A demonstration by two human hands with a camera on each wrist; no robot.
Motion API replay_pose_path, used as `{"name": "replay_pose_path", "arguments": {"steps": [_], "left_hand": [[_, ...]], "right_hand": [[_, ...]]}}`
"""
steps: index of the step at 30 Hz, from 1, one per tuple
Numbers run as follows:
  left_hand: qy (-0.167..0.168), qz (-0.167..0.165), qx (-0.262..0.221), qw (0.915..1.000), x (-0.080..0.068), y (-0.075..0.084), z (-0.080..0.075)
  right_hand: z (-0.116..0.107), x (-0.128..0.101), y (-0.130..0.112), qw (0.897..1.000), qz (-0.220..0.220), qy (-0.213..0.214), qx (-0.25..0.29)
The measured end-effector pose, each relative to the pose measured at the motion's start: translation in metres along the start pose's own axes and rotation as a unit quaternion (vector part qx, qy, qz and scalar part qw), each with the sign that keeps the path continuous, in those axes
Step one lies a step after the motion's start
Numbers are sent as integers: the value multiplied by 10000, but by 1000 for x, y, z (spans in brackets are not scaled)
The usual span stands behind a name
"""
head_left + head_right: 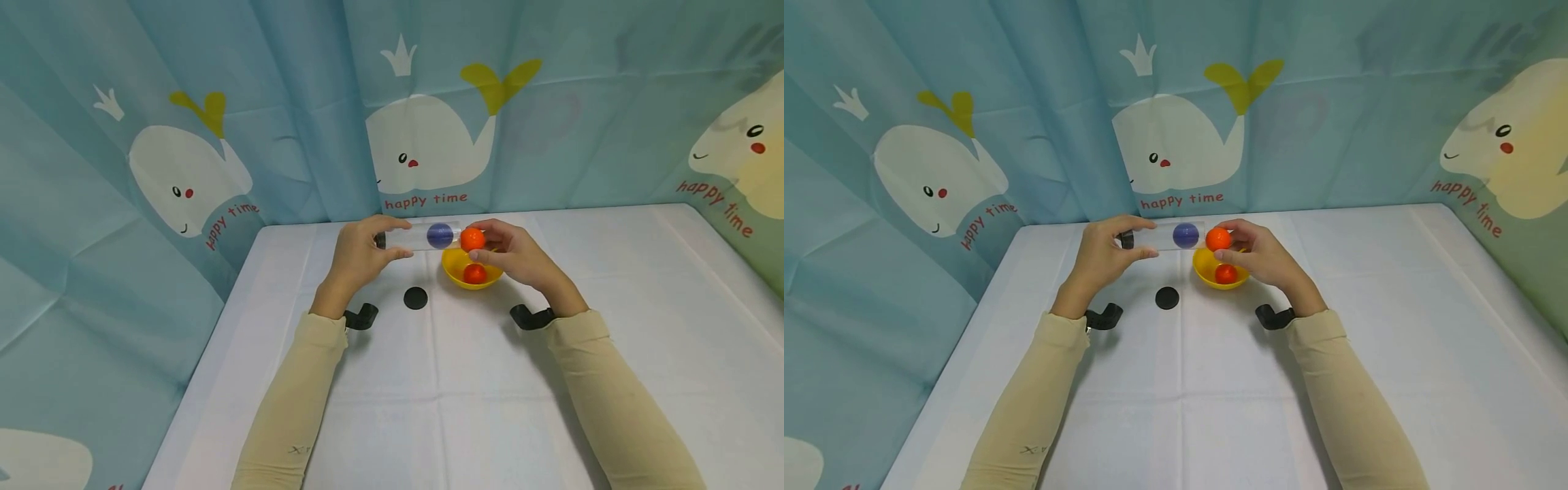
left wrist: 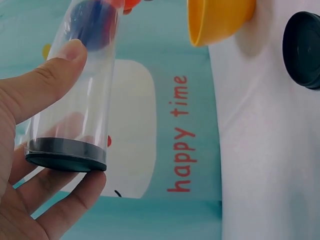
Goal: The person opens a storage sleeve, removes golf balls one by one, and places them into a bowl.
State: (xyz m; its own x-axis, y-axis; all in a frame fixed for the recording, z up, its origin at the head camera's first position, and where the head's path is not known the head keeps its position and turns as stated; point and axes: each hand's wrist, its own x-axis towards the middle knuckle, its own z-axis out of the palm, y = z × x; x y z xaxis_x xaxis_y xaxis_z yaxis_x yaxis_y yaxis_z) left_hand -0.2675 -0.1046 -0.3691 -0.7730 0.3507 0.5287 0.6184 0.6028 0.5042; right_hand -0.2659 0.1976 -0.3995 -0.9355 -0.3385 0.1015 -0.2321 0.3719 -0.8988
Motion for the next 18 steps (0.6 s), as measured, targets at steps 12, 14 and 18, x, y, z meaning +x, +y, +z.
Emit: {"name": "replay_pose_path", "arguments": {"steps": [12,14,18], "left_hand": [[88,49,-21,9999,0,-1,0],[92,62,-12,9999,0,-1,-1],[109,76,-28,9999,0,0,-1]], "right_hand": [[-5,-1,2,9998,-99,173,53],[-6,-1,2,9998,-112,171,77],[-7,-1,3,9997,-135,213,78]]}}
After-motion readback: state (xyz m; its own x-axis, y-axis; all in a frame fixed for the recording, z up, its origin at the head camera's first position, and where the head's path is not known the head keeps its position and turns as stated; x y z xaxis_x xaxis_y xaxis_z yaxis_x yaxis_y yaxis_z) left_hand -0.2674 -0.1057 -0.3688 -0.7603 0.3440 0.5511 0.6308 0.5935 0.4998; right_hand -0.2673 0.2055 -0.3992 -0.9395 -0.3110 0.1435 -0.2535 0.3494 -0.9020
